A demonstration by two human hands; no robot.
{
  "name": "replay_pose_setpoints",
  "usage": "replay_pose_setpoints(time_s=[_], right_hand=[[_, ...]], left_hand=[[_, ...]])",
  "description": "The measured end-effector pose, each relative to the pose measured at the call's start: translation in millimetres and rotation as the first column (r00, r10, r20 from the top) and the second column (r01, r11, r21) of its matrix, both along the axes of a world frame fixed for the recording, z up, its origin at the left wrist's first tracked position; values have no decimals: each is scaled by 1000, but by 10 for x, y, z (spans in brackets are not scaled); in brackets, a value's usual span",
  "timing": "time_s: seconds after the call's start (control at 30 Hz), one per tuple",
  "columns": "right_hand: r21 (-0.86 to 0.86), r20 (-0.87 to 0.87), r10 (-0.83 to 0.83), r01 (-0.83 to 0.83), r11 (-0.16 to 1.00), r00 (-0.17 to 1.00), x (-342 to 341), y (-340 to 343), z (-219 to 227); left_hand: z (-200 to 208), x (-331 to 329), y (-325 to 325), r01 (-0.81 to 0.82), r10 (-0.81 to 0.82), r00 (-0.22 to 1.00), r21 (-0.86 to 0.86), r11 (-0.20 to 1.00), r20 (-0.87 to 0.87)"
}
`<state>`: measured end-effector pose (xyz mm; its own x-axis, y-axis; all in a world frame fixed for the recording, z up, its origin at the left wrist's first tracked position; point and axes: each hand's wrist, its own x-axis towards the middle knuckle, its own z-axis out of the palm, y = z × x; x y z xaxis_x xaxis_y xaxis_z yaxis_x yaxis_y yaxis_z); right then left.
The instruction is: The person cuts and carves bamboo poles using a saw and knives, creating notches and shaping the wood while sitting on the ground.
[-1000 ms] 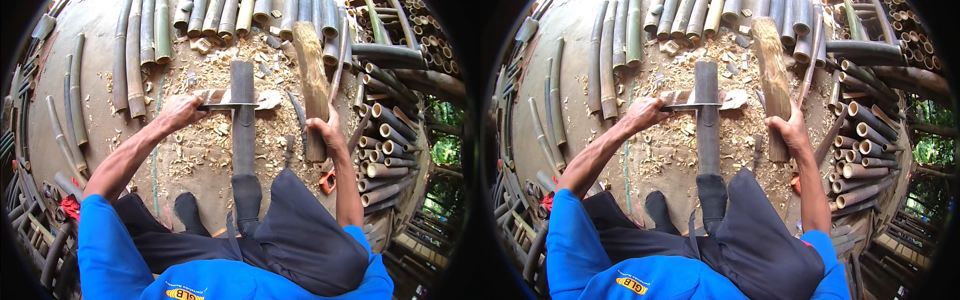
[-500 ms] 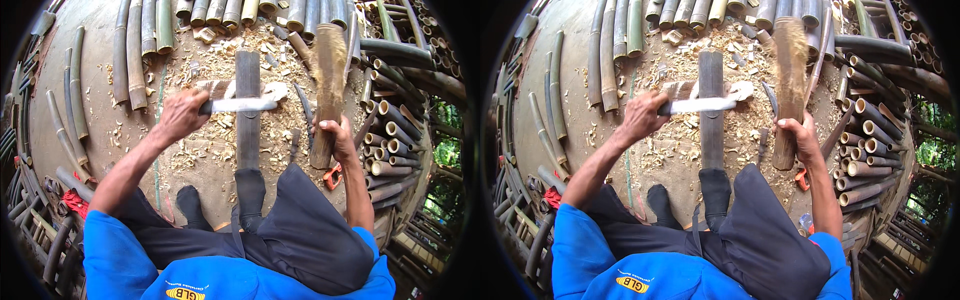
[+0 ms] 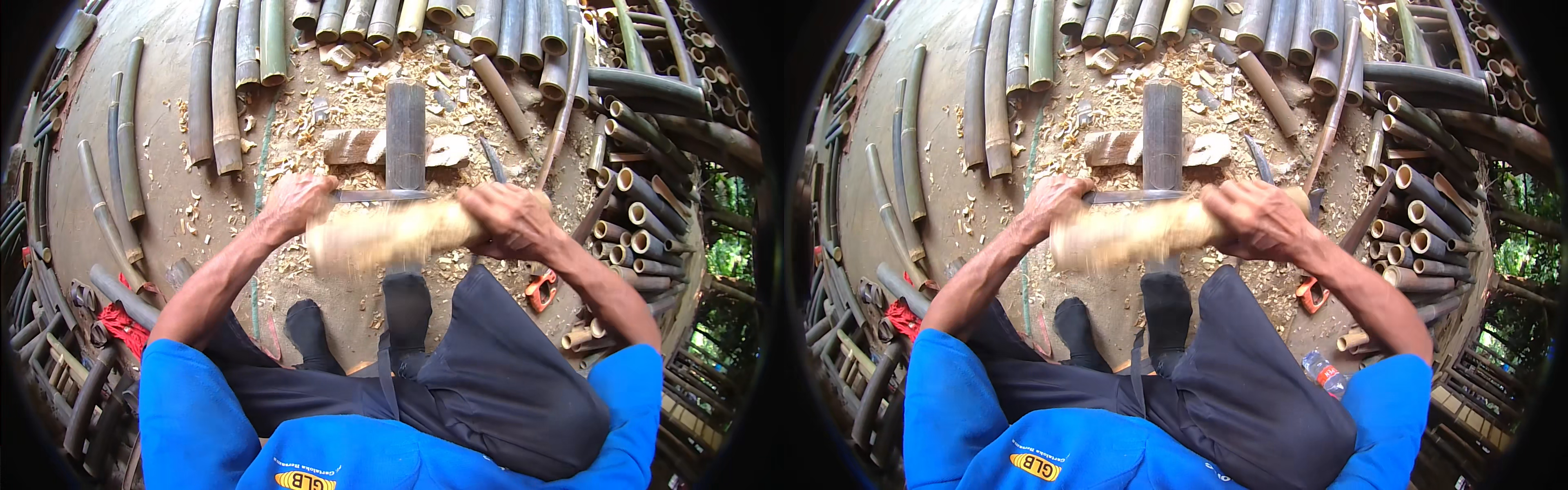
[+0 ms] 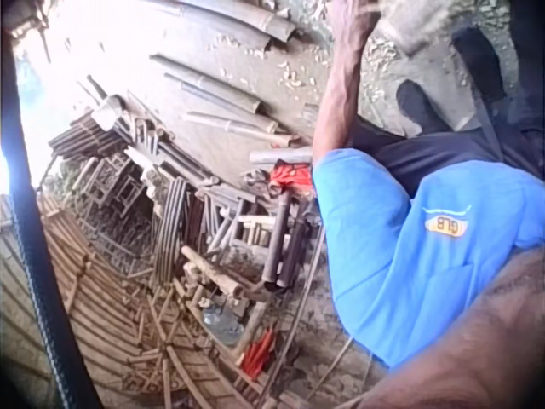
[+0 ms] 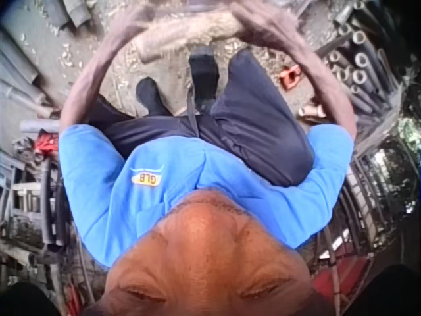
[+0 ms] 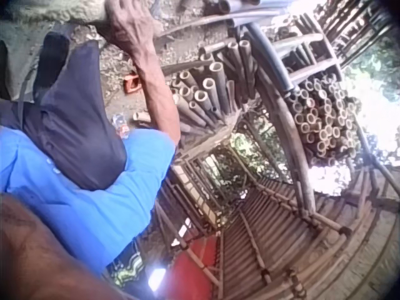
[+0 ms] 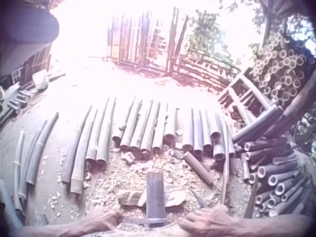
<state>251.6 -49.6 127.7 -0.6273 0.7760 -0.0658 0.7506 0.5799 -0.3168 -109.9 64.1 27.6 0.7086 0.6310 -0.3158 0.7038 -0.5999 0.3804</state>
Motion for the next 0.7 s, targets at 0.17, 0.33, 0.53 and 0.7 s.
replay_pose_setpoints(time_s=[0.17, 0.33, 0.53, 0.7], right_hand=[[-93, 313, 140, -117, 989, 939, 223, 564, -428], [151, 37, 493, -493, 857, 869, 105, 413, -383], [-39, 220, 235, -232, 972, 947, -17, 293, -285], [-10, 314, 69, -69, 998, 947, 335, 511, -307]], left_hand=[[-53, 59, 53, -29, 30, 999, 39, 999, -21], [-48, 79, 21, -26, 30, 997, 55, 998, -65], [14, 75, 9, 1, 7, 995, 80, 997, -103], [-51, 183, -17, -26, 30, 997, 54, 998, -66]])
